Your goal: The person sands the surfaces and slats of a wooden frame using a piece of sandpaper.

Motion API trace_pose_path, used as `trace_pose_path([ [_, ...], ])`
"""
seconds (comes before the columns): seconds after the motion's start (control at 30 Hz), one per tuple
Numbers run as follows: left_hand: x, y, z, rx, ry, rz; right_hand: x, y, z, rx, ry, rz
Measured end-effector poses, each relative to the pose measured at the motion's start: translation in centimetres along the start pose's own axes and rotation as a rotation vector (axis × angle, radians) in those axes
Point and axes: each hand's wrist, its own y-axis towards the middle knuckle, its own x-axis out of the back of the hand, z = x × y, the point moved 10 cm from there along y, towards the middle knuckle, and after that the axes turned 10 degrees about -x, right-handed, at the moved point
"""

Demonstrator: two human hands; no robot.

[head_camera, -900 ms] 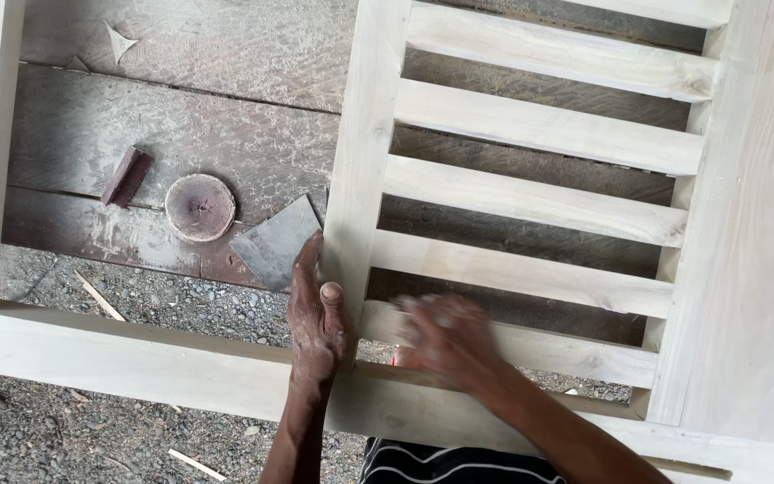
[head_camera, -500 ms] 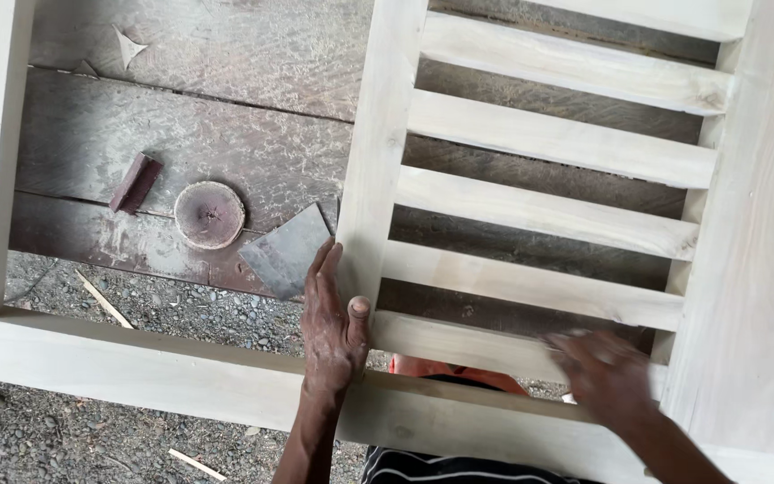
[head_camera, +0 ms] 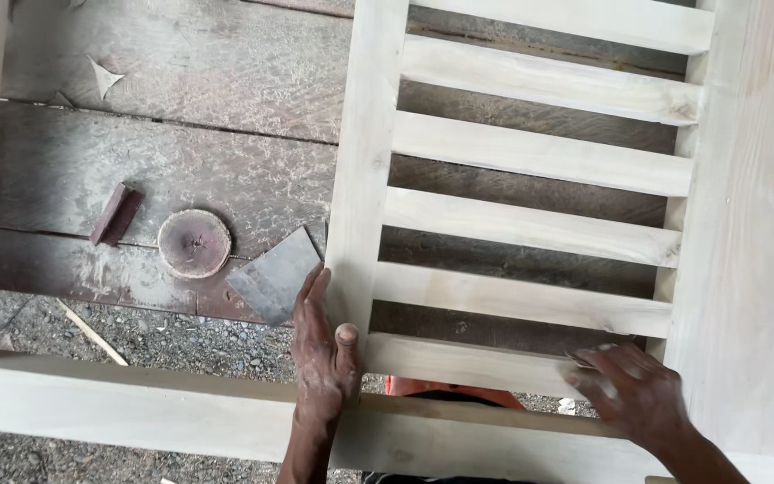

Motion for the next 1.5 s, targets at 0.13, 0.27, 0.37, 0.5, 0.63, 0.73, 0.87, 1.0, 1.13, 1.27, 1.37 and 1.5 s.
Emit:
trace_pose_path([
  [0.13,-0.3,-0.5,0.3,0.0,-0.027,0.031,-5.2,7.2,12.2,0.015,0.26,0.085],
  [0.27,-0.5,-0.2,0.1,-0.021,0.024,0.051,-8.0,9.7,18.6,0.173,0.274,0.148],
  [0.37,-0.4,-0.7,0.2,0.008,0.01,0.045,-4.2,5.0,11.0,0.185,0.154,-0.019],
  [0.5,-0.4,0.1,0.4,0.012,-0.011,0.032,0.4,0.3,-1.7,-0.091,0.177,-0.063],
  [0.63,-0.1,-1.0,0.5,0.032,0.014,0.031,-3.0,3.6,8.5,0.21,0.03,-0.044],
  [0.73,-0.6,0.1,-0.2,-0.038,0.004,0.022,-9.7,8.8,18.0,0.167,0.21,0.195],
  [0.87,-0.1,-0.2,-0.5,-0.03,0.022,0.018,-8.1,8.4,16.8,0.185,0.287,0.031],
  [1.0,0.0,-0.2,-0.2,-0.007,-0.008,-0.003,-2.1,0.5,4.7,0.288,-0.172,-0.101],
  [1.13,0.1,-0.5,-0.4,-0.025,0.038,0.003,-2.2,0.4,0.7,0.027,-0.111,0.12],
  [1.27,-0.4,0.1,-0.5,-0.027,0.032,0.006,-5.8,6.9,13.0,0.072,0.227,0.124],
  [1.37,0.1,-0.2,-0.7,-0.029,0.05,0.016,-11.5,10.2,20.7,0.115,0.219,0.403],
  [1.5,-0.7,0.3,-0.6,-0.028,0.066,0.045,-5.7,6.5,13.5,0.144,0.357,0.075],
])
